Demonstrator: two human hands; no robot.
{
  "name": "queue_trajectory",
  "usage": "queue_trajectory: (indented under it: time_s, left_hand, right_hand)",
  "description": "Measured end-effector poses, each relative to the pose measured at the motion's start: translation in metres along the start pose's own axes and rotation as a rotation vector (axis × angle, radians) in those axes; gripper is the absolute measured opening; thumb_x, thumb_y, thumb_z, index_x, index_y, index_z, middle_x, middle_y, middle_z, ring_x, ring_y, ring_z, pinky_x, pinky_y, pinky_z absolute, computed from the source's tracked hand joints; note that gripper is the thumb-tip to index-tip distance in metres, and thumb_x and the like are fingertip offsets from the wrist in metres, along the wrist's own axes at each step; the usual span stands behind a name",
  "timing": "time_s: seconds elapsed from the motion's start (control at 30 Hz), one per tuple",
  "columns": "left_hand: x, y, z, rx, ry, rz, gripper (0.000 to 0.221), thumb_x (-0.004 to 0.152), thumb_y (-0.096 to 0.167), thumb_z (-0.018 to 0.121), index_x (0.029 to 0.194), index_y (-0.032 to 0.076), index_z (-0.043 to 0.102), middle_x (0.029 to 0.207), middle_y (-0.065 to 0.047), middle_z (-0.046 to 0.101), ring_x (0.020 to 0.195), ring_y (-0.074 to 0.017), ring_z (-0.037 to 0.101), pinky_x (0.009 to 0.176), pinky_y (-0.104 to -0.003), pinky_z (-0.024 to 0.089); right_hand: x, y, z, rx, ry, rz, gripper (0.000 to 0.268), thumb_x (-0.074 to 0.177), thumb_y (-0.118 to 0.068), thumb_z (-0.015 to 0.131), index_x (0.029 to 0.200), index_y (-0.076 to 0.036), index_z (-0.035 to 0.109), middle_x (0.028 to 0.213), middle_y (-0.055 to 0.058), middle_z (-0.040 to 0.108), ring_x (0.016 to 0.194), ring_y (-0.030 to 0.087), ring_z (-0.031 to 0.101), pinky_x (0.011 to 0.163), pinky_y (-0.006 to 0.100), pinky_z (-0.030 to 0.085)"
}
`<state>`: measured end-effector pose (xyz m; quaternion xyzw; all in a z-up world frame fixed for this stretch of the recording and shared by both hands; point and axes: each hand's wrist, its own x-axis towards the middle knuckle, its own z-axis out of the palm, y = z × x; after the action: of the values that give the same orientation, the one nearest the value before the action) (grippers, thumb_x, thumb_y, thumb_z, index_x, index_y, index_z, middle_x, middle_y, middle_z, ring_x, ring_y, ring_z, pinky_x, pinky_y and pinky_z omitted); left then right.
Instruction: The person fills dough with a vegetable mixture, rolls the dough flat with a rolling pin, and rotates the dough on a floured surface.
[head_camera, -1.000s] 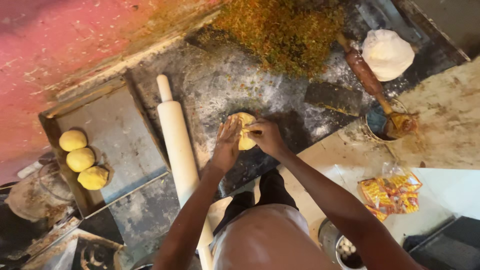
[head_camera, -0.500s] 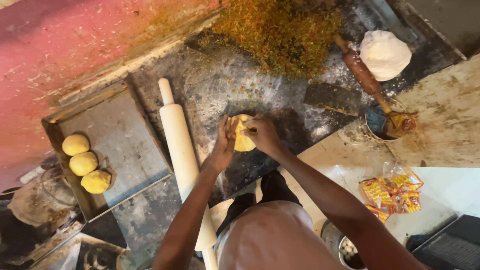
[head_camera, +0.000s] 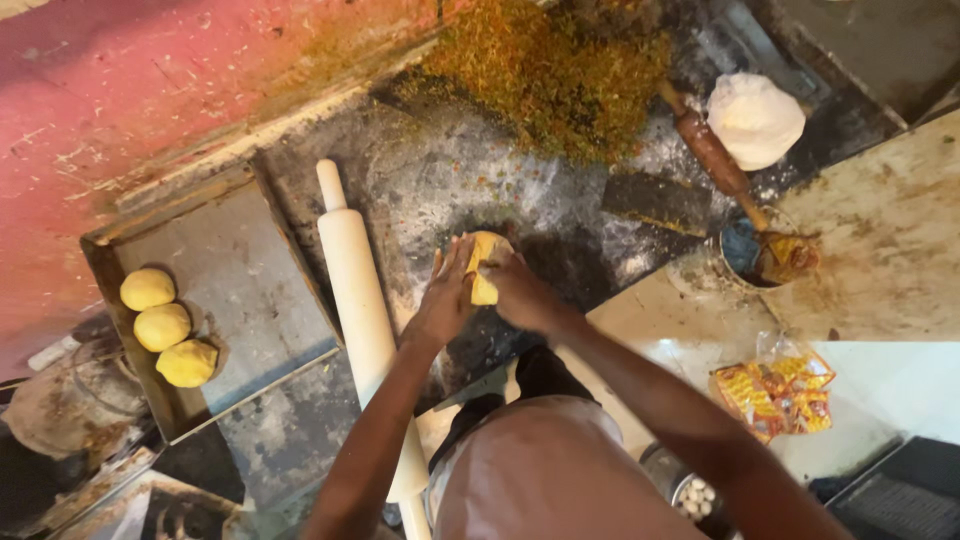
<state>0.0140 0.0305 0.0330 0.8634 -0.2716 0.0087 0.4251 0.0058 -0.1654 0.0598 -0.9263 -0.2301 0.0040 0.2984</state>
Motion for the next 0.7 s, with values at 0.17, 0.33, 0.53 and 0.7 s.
queue_trajectory:
  time_s: [0.17, 0.33, 0.53, 0.7]
  left_hand:
    - [0.003, -0.005, 0.002, 0.164, 0.039, 0.098, 0.049, 0.096, 0.003, 0.054, 0.144, -0.001, 0.054, 0.159, -0.020, 0.042, 0.150, -0.0426, 0.034, 0.124, -0.052, 0.026]
    - [0.001, -0.005, 0.006, 0.308, -0.012, 0.119, 0.053, 0.089, -0.003, 0.057, 0.142, -0.002, 0.058, 0.159, -0.018, 0.045, 0.150, -0.0379, 0.039, 0.125, -0.049, 0.032]
    - [0.004, 0.008, -0.005, 0.344, -0.047, 0.113, 0.053, 0.086, -0.003, 0.057, 0.139, -0.002, 0.058, 0.159, -0.019, 0.045, 0.150, -0.0362, 0.037, 0.125, -0.048, 0.029]
    - [-0.006, 0.017, -0.010, 0.279, -0.116, 0.178, 0.050, 0.094, 0.004, 0.056, 0.144, -0.002, 0.056, 0.158, -0.018, 0.044, 0.151, -0.0342, 0.035, 0.125, -0.048, 0.027]
  right_hand:
    - [0.008, 0.026, -0.019, 0.227, 0.017, 0.467, 0.027, 0.088, -0.003, 0.068, 0.114, -0.006, 0.074, 0.106, 0.017, 0.074, 0.098, 0.030, 0.073, 0.088, 0.038, 0.056]
    - [-0.003, 0.019, 0.012, 0.188, 0.283, 0.049, 0.021, 0.086, 0.005, 0.067, 0.104, -0.001, 0.074, 0.114, 0.018, 0.070, 0.109, 0.035, 0.067, 0.095, 0.039, 0.054]
    - [-0.014, 0.027, -0.004, 0.278, 0.207, 0.174, 0.029, 0.083, 0.005, 0.069, 0.108, -0.003, 0.079, 0.106, 0.013, 0.071, 0.098, 0.028, 0.070, 0.086, 0.034, 0.055]
    - [-0.038, 0.024, -0.009, 0.487, 0.206, 0.304, 0.032, 0.082, -0.005, 0.080, 0.112, 0.000, 0.074, 0.103, 0.010, 0.071, 0.084, 0.018, 0.073, 0.074, 0.028, 0.058]
